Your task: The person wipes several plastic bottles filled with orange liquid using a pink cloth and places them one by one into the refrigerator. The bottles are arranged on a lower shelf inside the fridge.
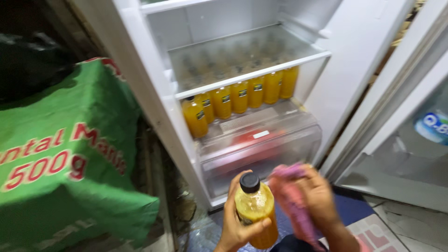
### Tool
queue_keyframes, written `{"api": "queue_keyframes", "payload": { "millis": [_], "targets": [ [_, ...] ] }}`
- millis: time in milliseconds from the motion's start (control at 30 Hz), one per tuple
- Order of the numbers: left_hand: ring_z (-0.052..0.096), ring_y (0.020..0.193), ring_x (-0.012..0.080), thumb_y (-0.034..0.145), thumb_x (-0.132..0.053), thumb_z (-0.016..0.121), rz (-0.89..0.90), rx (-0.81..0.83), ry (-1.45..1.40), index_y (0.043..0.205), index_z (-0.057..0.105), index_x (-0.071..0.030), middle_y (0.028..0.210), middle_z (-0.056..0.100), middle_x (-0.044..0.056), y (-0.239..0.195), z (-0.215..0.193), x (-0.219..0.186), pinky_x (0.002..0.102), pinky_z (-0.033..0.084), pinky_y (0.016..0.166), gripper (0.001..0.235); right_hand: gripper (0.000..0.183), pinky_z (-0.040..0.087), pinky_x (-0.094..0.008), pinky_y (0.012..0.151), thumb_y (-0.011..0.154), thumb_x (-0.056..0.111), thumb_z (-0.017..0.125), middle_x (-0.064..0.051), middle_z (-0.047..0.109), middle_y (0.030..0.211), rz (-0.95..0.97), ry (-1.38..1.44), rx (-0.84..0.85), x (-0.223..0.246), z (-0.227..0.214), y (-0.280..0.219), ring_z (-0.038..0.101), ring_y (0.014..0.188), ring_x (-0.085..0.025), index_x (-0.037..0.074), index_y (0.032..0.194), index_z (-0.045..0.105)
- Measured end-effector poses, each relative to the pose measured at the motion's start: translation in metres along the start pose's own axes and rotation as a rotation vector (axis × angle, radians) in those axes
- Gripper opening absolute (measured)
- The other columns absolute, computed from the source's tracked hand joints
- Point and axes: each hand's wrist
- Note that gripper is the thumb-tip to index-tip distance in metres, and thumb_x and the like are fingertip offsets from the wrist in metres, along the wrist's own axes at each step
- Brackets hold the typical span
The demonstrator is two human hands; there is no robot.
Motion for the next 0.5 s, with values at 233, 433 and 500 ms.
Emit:
{"api": "queue_keyframes", "payload": {
  "millis": [233, 433, 500],
  "targets": [
    [0.067, 0.112, 0.0194, 0.072, -0.04, 0.094, -0.121, -0.157, -0.129, 0.137, 0.05, 0.001, 0.122, 0.067, 0.009, -0.012, -0.012, -0.013, 0.035, 0.053, 0.1, 0.089, 0.045, 0.043, -0.047, 0.105, 0.107, 0.027, 0.052, -0.03, 0.046, 0.144, -0.705, -0.331, 0.133, 0.039, 0.1, -0.056, 0.053, 0.128, -0.04, -0.004, 0.139, 0.046],
    [0.066, 0.114, 0.0167, 0.072, -0.068, 0.086, 0.031, -0.136, 0.011, 0.139, 0.051, 0.001, 0.123, 0.068, 0.009, -0.027, -0.022, -0.012, 0.033, 0.054, 0.099, 0.102, 0.047, 0.046, -0.043, 0.107, 0.107, 0.028, 0.051, -0.022, 0.054, 0.145, -0.206, 0.157, 0.241, 0.022, 0.114, -0.042, 0.061, 0.119, -0.028, -0.002, 0.144, 0.047],
    [0.068, 0.111, 0.0172, 0.07, -0.068, 0.087, 0.04, -0.144, 0.073, 0.138, 0.052, 0.001, 0.12, 0.071, 0.01, -0.03, -0.03, -0.011, 0.034, 0.056, 0.098, 0.103, 0.049, 0.046, -0.041, 0.106, 0.106, 0.03, 0.047, -0.022, 0.061, 0.137, -0.055, 0.327, 0.203, 0.011, 0.12, -0.037, 0.062, 0.121, -0.027, -0.003, 0.142, 0.049]
  ]
}}
Point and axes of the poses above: each hand's wrist, its own y-axis towards the middle knuckle, its own z-axis out of the palm, x = y × z
